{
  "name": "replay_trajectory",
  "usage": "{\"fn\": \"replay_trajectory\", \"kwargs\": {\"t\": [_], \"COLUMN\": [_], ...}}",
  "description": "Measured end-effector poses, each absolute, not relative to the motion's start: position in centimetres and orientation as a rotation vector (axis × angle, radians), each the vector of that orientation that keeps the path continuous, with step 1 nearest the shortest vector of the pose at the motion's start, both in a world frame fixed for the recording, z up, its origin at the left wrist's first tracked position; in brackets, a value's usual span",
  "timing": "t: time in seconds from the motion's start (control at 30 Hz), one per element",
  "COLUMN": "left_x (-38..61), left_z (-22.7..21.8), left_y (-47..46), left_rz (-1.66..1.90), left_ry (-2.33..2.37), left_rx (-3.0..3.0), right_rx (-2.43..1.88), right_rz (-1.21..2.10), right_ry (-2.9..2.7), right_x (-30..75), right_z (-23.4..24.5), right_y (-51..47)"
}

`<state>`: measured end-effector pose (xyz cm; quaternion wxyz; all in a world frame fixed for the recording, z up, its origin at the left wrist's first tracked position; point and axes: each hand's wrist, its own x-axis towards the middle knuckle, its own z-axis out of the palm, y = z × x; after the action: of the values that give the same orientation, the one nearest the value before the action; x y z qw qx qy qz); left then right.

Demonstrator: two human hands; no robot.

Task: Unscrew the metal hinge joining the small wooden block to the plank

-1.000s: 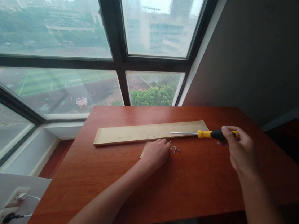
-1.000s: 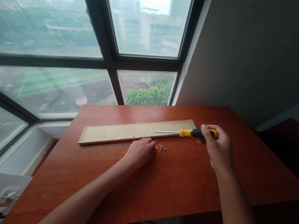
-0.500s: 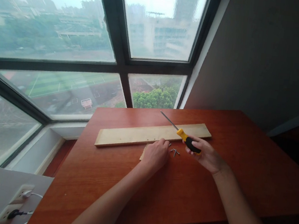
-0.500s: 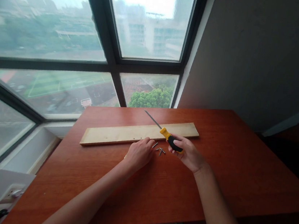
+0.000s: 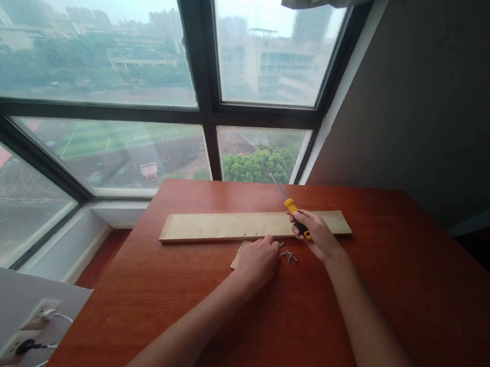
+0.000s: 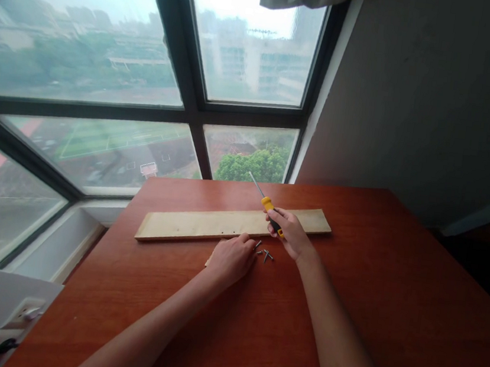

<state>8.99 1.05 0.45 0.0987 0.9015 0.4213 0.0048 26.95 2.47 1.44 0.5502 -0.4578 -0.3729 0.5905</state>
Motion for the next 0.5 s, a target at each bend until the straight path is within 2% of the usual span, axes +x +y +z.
{"fn": "replay_trajectory", "kwargs": {"t": [0.5], "left_x": [8.4], "left_z": [0.5], "left_y": [0.1], "left_rz": [0.073], "left_ry": [1.138], "left_rx": [2.68], "right_rx": [-1.103], "right_rz": [1.396], "right_ry": [-0.883], "right_x": [25.6], "right_z": [-0.6], "right_y": [2.5]}}
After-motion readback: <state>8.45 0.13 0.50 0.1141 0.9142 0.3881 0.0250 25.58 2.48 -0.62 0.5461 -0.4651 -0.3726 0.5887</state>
